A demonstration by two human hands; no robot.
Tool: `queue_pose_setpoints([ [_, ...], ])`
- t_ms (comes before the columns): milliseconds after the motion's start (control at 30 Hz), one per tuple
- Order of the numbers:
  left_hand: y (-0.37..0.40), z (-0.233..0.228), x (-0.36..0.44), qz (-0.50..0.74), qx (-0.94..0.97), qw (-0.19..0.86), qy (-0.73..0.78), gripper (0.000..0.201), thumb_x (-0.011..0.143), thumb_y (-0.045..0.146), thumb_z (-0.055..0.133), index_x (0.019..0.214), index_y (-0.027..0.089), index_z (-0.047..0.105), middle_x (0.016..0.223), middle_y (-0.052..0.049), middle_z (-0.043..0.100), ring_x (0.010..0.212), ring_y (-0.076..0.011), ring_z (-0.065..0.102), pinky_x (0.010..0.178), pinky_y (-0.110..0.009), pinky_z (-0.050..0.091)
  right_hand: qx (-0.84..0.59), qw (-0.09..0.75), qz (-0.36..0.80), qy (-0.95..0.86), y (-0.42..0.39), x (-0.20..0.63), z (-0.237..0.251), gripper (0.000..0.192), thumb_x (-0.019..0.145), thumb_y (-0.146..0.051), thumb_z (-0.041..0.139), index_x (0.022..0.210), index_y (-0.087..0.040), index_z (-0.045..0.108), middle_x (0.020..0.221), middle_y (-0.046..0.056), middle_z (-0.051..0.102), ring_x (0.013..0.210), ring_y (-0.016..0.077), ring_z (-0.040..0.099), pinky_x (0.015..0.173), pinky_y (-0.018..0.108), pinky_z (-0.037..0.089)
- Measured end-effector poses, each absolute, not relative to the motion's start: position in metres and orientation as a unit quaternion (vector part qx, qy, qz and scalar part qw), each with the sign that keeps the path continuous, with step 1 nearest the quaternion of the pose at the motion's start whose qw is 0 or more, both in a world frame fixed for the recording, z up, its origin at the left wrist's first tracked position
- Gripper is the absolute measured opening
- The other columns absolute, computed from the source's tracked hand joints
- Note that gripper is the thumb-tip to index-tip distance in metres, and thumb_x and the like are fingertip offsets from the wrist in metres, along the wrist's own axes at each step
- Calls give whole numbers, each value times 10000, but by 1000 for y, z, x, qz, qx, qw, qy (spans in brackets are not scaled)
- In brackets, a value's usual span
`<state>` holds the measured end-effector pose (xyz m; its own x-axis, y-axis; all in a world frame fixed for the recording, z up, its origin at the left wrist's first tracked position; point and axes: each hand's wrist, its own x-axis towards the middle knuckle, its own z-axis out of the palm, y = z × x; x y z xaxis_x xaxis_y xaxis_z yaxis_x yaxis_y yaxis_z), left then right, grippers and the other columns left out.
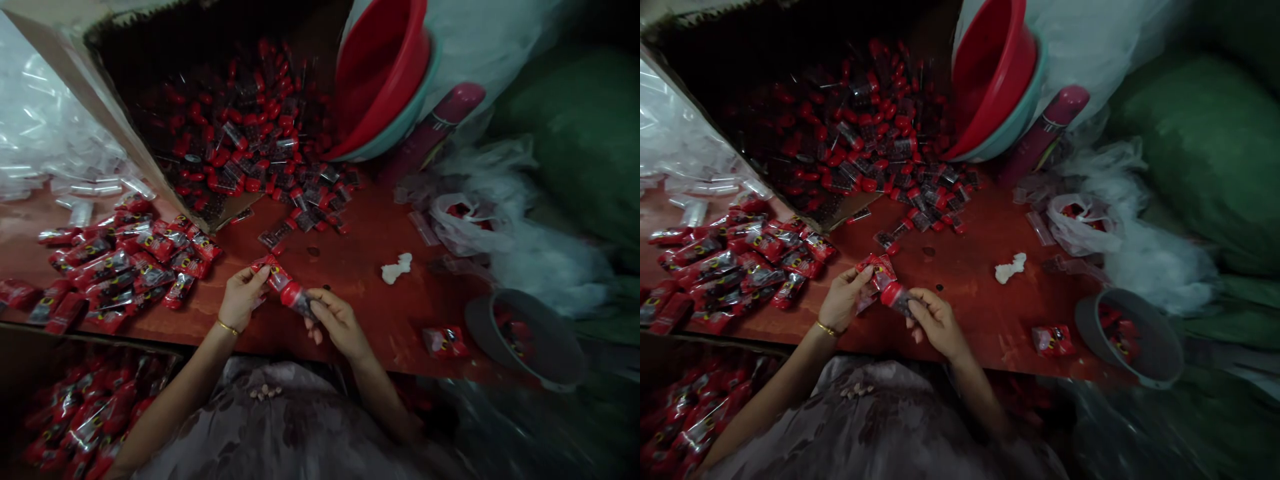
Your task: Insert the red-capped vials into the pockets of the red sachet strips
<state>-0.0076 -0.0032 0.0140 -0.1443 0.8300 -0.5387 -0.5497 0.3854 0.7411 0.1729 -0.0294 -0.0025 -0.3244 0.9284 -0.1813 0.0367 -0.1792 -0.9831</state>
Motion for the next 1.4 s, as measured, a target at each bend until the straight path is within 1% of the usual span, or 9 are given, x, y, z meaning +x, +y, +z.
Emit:
queue_pose_setpoints([
  [100,0,10,-10,538,109,652,522,374,434,343,835,668,139,627,597,5,661,495,-89,598,521,-192,486,-471,403,440,-650,-31,181,2,295,867,-333,473,1124,-231,575,788,18,647,590,113,593,586,260,517],
  [200,1,10,-9,523,91,670,519,351,457,332,831,643,140,604,579,-4,660,490,-95,604,533,-199,496,-437,416,285,-744,-29,182,4,299,861,-245,481,1138,-251,592,991,59,629,891,171,604,780,321,508],
  [467,-3,13,-8,508,112,657,546,385,461,358,824,714,147,624,568,4,658,464,-84,598,471,-164,461,-412,415,141,-799,-24,172,-15,354,850,-158,492,1166,-288,585,1057,81,519,939,170,549,759,323,507],
  [533,-3,12,-7,510,109,653,549,406,454,373,824,728,152,621,556,10,652,455,-87,594,459,-164,455,-412,420,132,-798,-23,171,-17,374,851,-148,491,1188,-293,567,1078,85,489,947,173,537,754,323,507],
  [700,-4,14,-1,541,112,660,509,437,431,374,831,737,153,610,638,3,678,515,-105,622,551,-216,513,-403,434,144,-793,-21,169,-16,446,844,-126,502,1260,-284,502,1083,89,438,939,174,510,748,327,503],
  [800,-5,16,3,543,128,663,498,437,429,344,837,758,149,627,672,0,689,532,-93,619,543,-194,500,-392,438,159,-793,-21,168,-16,466,832,-108,518,1261,-288,500,1065,84,429,929,175,501,732,326,504],
  [967,-7,13,5,539,132,657,510,424,386,338,847,671,137,606,597,24,654,503,-79,588,500,-179,478,-381,466,167,-781,-21,162,-19,474,813,-89,548,1228,-317,526,1060,69,419,914,162,509,723,313,514],
  [1167,-8,6,10,551,170,634,515,390,429,365,829,607,124,579,533,32,615,472,-57,544,515,-175,450,-417,505,122,-745,-24,151,-23,439,814,-69,540,1186,-301,562,1069,73,419,893,148,524,705,302,516],
  [1400,-6,9,19,550,202,669,457,358,504,365,801,710,132,625,622,18,646,543,-66,562,597,-200,462,-450,539,121,-702,-30,136,-27,411,815,-53,532,1147,-287,590,1013,60,471,882,138,542,713,273,499],
])
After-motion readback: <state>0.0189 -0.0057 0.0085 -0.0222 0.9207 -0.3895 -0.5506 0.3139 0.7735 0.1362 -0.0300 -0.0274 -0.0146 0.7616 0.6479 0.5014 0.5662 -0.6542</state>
